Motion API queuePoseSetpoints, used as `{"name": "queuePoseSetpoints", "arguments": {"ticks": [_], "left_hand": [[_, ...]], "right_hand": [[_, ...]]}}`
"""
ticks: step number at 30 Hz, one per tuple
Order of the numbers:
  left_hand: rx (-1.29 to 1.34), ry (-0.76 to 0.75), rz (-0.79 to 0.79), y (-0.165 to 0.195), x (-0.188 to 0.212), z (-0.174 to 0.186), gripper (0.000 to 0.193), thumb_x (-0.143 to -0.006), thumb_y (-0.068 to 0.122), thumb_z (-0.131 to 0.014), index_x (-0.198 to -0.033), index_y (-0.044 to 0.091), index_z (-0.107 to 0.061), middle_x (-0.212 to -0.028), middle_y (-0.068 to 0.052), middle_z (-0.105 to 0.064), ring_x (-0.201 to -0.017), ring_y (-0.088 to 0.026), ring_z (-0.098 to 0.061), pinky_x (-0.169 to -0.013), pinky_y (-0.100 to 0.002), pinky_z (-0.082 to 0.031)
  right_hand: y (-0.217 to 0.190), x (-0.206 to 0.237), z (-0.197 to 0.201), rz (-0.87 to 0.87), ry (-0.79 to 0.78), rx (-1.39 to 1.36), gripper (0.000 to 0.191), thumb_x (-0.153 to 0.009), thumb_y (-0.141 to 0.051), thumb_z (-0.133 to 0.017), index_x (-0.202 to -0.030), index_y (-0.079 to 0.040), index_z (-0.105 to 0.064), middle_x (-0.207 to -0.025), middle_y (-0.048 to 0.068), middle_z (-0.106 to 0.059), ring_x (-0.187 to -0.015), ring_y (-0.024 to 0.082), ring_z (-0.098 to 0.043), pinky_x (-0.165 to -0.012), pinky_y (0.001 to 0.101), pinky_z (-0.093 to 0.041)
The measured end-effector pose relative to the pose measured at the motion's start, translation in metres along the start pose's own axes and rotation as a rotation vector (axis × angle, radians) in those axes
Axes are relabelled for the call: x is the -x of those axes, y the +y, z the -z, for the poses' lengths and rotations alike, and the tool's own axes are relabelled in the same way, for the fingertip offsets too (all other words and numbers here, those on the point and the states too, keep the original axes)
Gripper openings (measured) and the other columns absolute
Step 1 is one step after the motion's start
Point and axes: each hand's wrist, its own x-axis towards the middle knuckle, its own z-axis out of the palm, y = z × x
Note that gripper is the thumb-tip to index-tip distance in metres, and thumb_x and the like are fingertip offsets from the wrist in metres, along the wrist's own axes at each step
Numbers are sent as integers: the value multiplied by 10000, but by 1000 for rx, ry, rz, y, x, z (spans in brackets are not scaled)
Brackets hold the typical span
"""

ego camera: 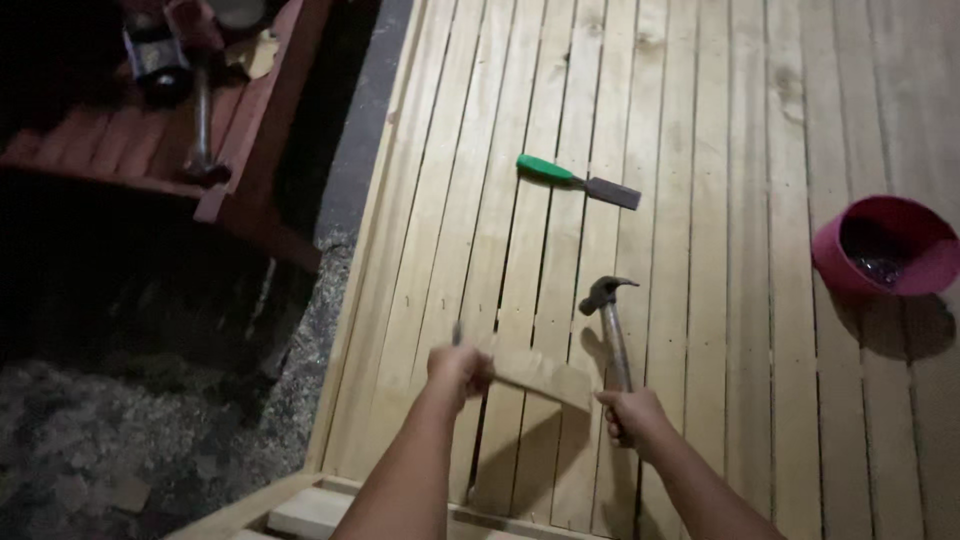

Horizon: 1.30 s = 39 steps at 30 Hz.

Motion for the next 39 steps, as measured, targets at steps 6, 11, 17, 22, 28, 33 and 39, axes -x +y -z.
{"name": "queuePoseSetpoints", "arguments": {"ticks": [6, 11, 17, 22, 28, 33, 39], "left_hand": [[-683, 545, -78, -6, 1, -22, 556, -887, 202, -691, -1379, 73, -468, -1485, -187, -442, -1417, -345, -393, -1163, -545, -331], [-803, 274, -294, 30, 25, -81, 625, -899, 154, -629, -1493, 139, -436, -1688, -171, -194, -1583, -363, -183, -1246, -544, -270], [-777, 116, -469, 60, 66, -166, 874, -852, 141, -672, -1607, 220, -237, -1693, -200, -53, -1564, -364, -146, -1221, -475, -311], [-872, 72, -531, 48, 92, -260, 876, -862, 193, -697, -1601, 213, -228, -1689, -186, -63, -1562, -366, -139, -1223, -476, -294], [-894, 69, -695, 22, 104, -426, 855, -850, 182, -691, -1580, 177, -246, -1677, -182, -76, -1553, -362, -144, -1217, -469, -287], [-911, -14, -684, -20, 130, -584, 881, -825, 128, -697, -1590, 186, -264, -1676, -185, -65, -1551, -361, -125, -1218, -462, -263], [-914, -84, -860, -45, 144, -740, 693, -874, 266, -696, -1495, 130, -422, -1650, -221, -175, -1529, -371, -194, -1221, -472, -286]], "right_hand": [[-6, 13, 5, 11, 8, -244, 262, -949, -197, -715, -875, -63, -502, -625, 47, -489, -472, 179, -469, -443, 380, -379], [-14, 32, 26, 83, 35, -228, 214, -954, -210, -710, -988, -61, -560, -633, 38, -504, -462, 163, -468, -433, 365, -400], [-15, 42, 78, 113, 72, -200, 295, -933, -250, -752, -921, -27, -559, -624, 52, -541, -449, 167, -507, -414, 350, -419], [-11, 30, 164, 158, 100, -276, 263, -914, -259, -747, -883, -83, -554, -610, 41, -533, -444, 164, -496, -407, 356, -411], [-9, -1, 316, 258, 100, -345, 237, -910, -257, -727, -898, -100, -550, -622, 30, -542, -437, 157, -490, -398, 352, -380], [11, -27, 461, 248, 140, -349, 265, -907, -279, -742, -904, -91, -555, -623, 24, -534, -440, 149, -473, -412, 347, -401], [11, -86, 594, 235, 258, -308, 250, -903, -259, -759, -933, -69, -598, -628, 19, -543, -463, 140, -475, -435, 343, -400]]}}
